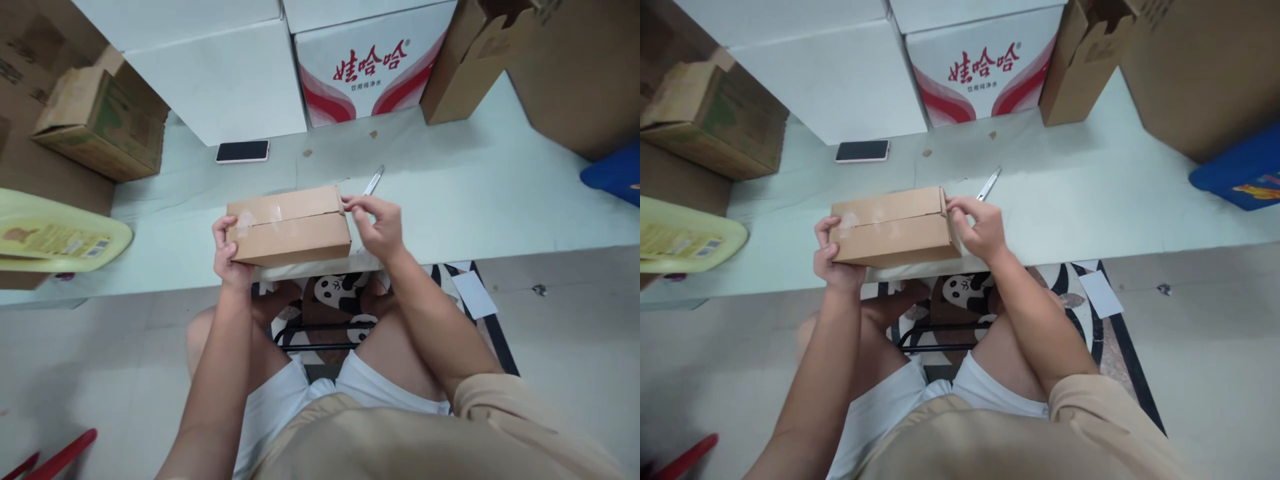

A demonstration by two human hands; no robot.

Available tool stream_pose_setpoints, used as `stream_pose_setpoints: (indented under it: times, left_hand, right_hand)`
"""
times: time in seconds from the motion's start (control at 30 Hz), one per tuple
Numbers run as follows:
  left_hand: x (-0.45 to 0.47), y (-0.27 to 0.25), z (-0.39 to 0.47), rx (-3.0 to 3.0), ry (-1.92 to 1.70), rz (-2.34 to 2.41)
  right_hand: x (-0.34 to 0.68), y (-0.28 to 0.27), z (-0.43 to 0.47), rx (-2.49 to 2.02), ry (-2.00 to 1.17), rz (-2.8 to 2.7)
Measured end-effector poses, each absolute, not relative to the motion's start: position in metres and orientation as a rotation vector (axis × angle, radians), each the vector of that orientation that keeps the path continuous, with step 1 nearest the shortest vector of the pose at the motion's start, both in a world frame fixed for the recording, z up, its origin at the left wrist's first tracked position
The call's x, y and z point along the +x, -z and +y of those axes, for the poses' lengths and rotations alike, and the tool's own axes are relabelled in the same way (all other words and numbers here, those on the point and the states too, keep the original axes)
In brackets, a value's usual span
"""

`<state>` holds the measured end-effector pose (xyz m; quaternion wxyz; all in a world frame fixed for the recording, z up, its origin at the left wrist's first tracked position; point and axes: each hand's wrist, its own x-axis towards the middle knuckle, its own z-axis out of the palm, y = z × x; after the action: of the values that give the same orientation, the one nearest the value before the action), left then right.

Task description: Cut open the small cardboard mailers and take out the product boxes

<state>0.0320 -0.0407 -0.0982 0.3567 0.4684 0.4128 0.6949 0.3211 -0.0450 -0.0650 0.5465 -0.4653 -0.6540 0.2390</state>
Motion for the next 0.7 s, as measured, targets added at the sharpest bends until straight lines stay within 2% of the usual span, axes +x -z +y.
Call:
stream_pose_setpoints:
  times: [0.13,0.33,0.53,0.7]
  left_hand:
    - [0.039,0.096,-0.049,1.196,-1.794,1.090]
    - [0.044,0.101,-0.054,1.259,-1.803,1.086]
    - [0.043,0.107,-0.058,1.317,-1.764,1.136]
    - [0.049,0.108,-0.066,1.297,-1.773,1.074]
  right_hand:
    - [0.338,0.074,-0.028,-1.415,-0.521,-1.478]
    - [0.336,0.094,0.000,-2.119,-0.553,-1.841]
    - [0.338,0.101,-0.001,-2.209,-0.453,-1.811]
    - [0.339,0.098,0.001,-2.130,-0.491,-1.733]
